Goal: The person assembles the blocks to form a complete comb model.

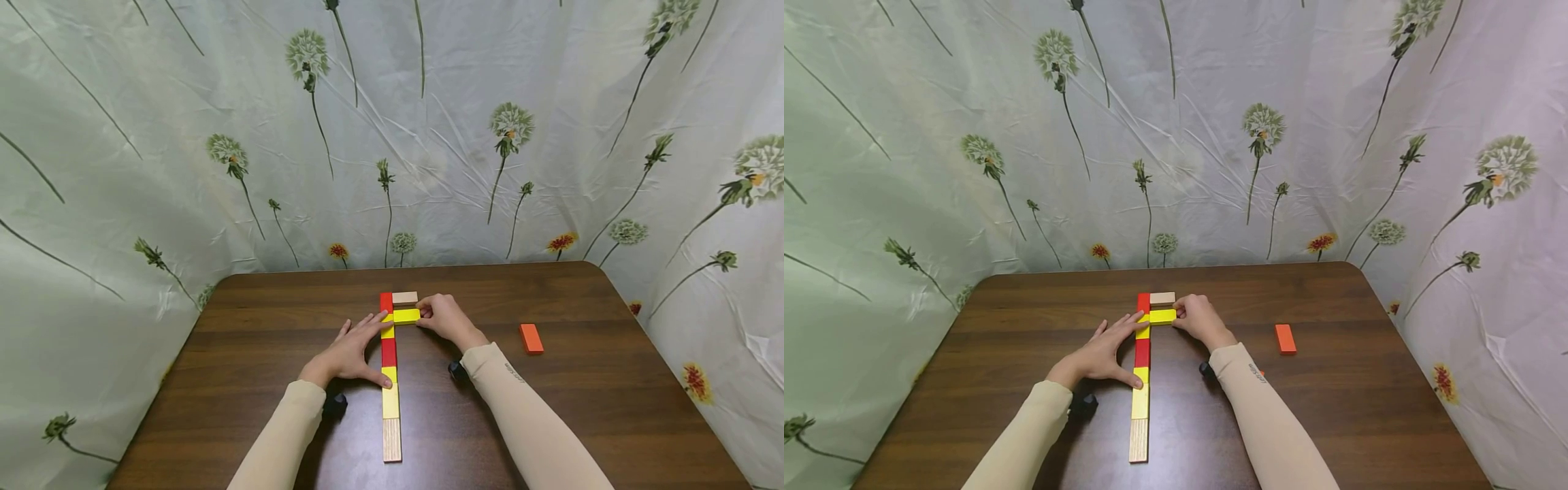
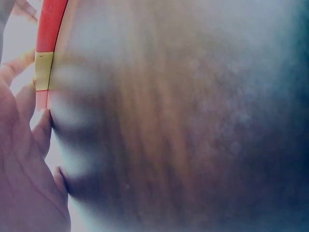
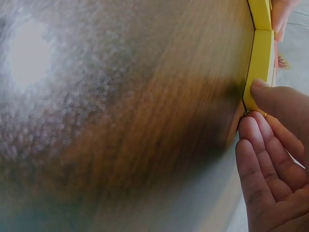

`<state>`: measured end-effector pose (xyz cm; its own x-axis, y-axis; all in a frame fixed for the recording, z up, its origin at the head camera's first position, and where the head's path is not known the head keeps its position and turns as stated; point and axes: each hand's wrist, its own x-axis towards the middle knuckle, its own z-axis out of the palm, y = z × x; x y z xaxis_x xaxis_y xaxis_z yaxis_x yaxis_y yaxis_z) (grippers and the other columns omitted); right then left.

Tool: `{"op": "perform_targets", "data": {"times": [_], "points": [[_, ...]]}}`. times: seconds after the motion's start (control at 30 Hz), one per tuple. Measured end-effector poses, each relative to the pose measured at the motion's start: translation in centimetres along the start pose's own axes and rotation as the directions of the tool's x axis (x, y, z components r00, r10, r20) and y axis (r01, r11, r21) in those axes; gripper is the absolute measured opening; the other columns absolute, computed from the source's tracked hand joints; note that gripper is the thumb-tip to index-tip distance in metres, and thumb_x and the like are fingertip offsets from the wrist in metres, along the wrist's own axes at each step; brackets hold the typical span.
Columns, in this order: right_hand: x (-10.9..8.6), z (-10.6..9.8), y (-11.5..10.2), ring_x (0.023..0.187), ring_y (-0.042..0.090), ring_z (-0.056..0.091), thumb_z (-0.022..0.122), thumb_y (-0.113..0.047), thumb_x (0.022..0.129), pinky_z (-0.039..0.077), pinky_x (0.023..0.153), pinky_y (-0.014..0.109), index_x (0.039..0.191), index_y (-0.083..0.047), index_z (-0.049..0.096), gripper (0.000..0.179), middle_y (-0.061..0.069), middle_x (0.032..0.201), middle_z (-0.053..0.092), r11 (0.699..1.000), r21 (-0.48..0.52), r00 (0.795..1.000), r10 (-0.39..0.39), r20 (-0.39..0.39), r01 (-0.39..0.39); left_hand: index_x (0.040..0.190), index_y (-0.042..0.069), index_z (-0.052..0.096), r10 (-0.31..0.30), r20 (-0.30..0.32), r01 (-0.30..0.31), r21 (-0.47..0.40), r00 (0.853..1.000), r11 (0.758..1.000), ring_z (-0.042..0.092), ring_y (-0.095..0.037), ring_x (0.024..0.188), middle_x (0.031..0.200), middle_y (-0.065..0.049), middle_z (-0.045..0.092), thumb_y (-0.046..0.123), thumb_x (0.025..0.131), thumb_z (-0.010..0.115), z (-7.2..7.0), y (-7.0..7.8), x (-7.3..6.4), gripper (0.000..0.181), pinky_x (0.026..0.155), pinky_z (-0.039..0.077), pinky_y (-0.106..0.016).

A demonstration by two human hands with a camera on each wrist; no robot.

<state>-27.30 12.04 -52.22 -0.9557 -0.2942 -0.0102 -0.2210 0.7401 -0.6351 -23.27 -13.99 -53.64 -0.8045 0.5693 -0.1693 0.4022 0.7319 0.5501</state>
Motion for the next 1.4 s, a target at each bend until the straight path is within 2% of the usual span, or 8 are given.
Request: {"op": "perform_targets", "data": {"times": [0.33, 0.57, 0.83, 1.1, 1.2, 1.4], "points": [[-0.4, -0.6, 0.2, 0.085, 0.015, 0.07, 0.089, -0.011, 0.088, 0.064, 0.084, 0.032, 0.117, 0.004, 0.079, 0.034, 0.009, 0.095, 0.079, 1.0, 0.002, 1.0, -0.016, -0.011, 0.016, 0.165, 0.027, 0.043, 0.011, -0.002, -0.011, 0.007, 1.0, 1.0, 0.014, -0.031, 0.17, 0.181, 0.006, 0.02, 0.065, 0.07, 0.094, 0.0, 0.3, 0.2, 0.115, 0.131, 0.001, -0.074], [-0.7, -1.5, 0.9, 0.088, 0.014, 0.071, 0.091, -0.016, 0.088, 0.064, 0.087, 0.033, 0.118, 0.002, 0.079, 0.037, 0.009, 0.099, 0.08, 1.0, 0.005, 0.999, 0.021, 0.025, -0.021, 0.166, 0.028, 0.042, 0.006, -0.003, -0.006, 0.007, 1.0, 1.0, 0.014, -0.031, 0.17, 0.182, 0.007, 0.02, 0.067, 0.069, 0.093, 0.1, 0.4, 0.2, 0.115, 0.131, 0.0, -0.074], [-1.9, -3.6, 2.4, 0.096, 0.017, 0.073, 0.09, -0.022, 0.09, 0.063, 0.092, 0.036, 0.124, 0.002, 0.077, 0.043, 0.01, 0.109, 0.08, 0.994, 0.042, 0.991, 0.095, 0.089, -0.099, 0.166, 0.027, 0.042, 0.013, -0.004, -0.013, 0.013, 1.0, 1.0, 0.014, -0.032, 0.17, 0.182, 0.005, 0.02, 0.067, 0.071, 0.092, 0.3, 0.3, 0.3, 0.115, 0.131, 0.001, -0.074], [-3.3, -5.1, 4.3, 0.095, 0.015, 0.072, 0.091, -0.023, 0.088, 0.063, 0.091, 0.035, 0.118, -0.001, 0.08, 0.039, 0.007, 0.106, 0.08, 0.99, 0.004, 0.985, 0.136, 0.107, -0.137, 0.166, 0.026, 0.042, 0.011, 0.001, -0.011, 0.009, 1.0, 1.0, 0.014, -0.033, 0.17, 0.181, 0.002, 0.021, 0.064, 0.071, 0.093, 0.3, 0.3, 0.0, 0.114, 0.131, 0.0, -0.074], [-3.8, -5.6, 4.4, 0.091, 0.014, 0.07, 0.092, -0.021, 0.087, 0.062, 0.086, 0.033, 0.115, -0.001, 0.081, 0.035, 0.006, 0.102, 0.08, 0.99, -0.035, 0.983, 0.138, 0.125, -0.134, 0.166, 0.025, 0.043, 0.01, -0.001, -0.01, 0.005, 1.0, 1.0, 0.014, -0.033, 0.17, 0.181, 0.002, 0.021, 0.064, 0.071, 0.093, 0.4, 0.1, -0.1, 0.114, 0.131, 0.0, -0.075], [-4.4, -6.4, 4.3, 0.088, 0.015, 0.069, 0.091, -0.016, 0.087, 0.062, 0.082, 0.032, 0.118, 0.001, 0.08, 0.037, 0.008, 0.103, 0.079, 0.99, -0.084, 0.978, 0.126, 0.165, -0.114, 0.166, 0.027, 0.043, 0.008, -0.011, -0.008, 0.017, 1.0, 1.0, 0.014, -0.032, 0.17, 0.181, 0.004, 0.021, 0.065, 0.07, 0.093, 0.4, -0.2, -0.1, 0.115, 0.131, 0.0, -0.074]]}}
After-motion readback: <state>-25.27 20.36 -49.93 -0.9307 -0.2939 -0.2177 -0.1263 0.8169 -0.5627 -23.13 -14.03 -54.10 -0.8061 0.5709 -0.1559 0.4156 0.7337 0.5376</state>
